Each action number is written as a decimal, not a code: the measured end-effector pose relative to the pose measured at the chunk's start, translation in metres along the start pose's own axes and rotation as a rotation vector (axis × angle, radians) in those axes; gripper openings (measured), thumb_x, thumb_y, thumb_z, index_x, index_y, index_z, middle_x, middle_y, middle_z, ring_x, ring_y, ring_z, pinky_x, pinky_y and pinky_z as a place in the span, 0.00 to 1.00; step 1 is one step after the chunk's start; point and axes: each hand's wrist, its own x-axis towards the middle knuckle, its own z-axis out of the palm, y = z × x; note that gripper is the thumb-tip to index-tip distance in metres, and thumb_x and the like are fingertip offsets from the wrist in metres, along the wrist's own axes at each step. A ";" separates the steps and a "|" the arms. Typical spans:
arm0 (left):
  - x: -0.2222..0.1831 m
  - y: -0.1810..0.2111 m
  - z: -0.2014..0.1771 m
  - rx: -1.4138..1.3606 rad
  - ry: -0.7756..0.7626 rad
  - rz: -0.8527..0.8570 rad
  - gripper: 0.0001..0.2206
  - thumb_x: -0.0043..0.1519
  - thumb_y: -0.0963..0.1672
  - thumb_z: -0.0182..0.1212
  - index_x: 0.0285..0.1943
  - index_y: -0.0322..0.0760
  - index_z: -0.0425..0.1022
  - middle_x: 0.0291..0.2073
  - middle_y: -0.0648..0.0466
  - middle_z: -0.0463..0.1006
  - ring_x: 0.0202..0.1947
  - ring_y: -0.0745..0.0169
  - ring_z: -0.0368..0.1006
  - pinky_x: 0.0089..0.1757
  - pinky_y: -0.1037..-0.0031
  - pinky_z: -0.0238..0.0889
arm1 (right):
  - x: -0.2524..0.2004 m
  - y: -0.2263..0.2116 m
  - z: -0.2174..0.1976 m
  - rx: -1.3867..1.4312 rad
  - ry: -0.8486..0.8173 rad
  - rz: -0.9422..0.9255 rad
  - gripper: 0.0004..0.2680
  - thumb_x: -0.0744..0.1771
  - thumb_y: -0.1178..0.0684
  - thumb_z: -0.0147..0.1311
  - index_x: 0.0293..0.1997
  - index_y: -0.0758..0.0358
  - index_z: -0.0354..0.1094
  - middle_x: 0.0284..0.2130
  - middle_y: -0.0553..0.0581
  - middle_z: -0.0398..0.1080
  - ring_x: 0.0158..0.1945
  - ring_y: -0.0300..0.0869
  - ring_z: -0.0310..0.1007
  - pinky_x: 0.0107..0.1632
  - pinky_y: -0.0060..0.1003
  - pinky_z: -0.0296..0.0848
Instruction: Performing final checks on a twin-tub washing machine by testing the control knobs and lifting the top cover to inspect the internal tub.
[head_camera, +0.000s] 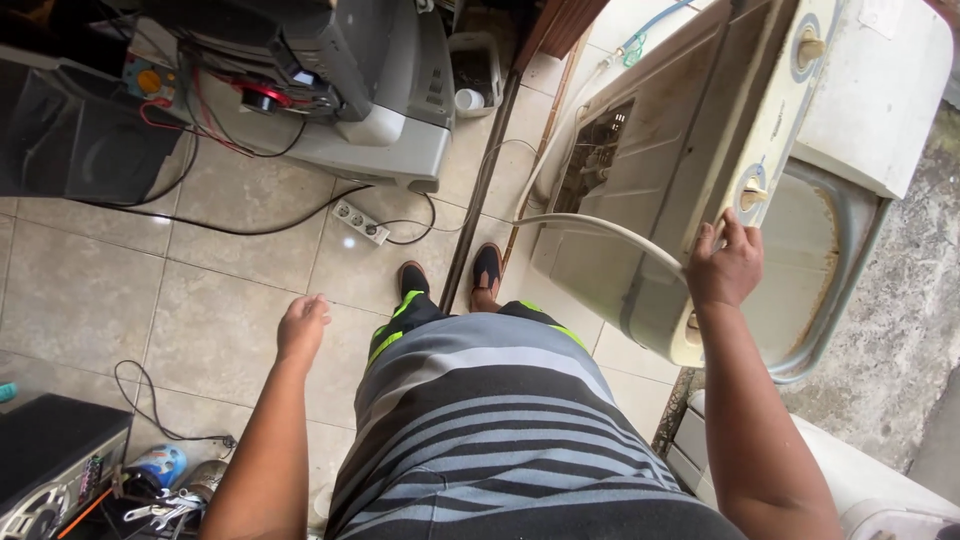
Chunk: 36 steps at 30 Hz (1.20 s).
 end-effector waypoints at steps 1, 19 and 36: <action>0.000 0.001 -0.004 0.030 -0.019 0.005 0.23 0.66 0.53 0.57 0.64 0.38 0.74 0.52 0.46 0.82 0.49 0.52 0.80 0.51 0.62 0.70 | -0.001 0.003 0.003 -0.015 -0.013 0.010 0.15 0.68 0.47 0.65 0.62 0.48 0.76 0.38 0.52 0.69 0.40 0.51 0.76 0.43 0.43 0.76; 0.028 -0.077 -0.037 -0.011 -0.064 -0.132 0.24 0.69 0.52 0.57 0.66 0.29 0.70 0.54 0.36 0.79 0.52 0.39 0.77 0.48 0.51 0.71 | -0.018 0.040 0.010 0.211 -0.092 0.096 0.08 0.72 0.50 0.58 0.57 0.55 0.78 0.43 0.60 0.74 0.51 0.57 0.75 0.54 0.48 0.72; 0.117 -0.075 -0.031 0.305 -0.230 -0.173 0.18 0.67 0.52 0.55 0.58 0.39 0.74 0.49 0.47 0.83 0.41 0.52 0.81 0.31 0.69 0.60 | -0.313 -0.016 -0.117 0.649 -0.309 1.570 0.08 0.72 0.48 0.48 0.57 0.54 0.63 0.45 0.54 0.72 0.44 0.44 0.76 0.42 0.40 0.66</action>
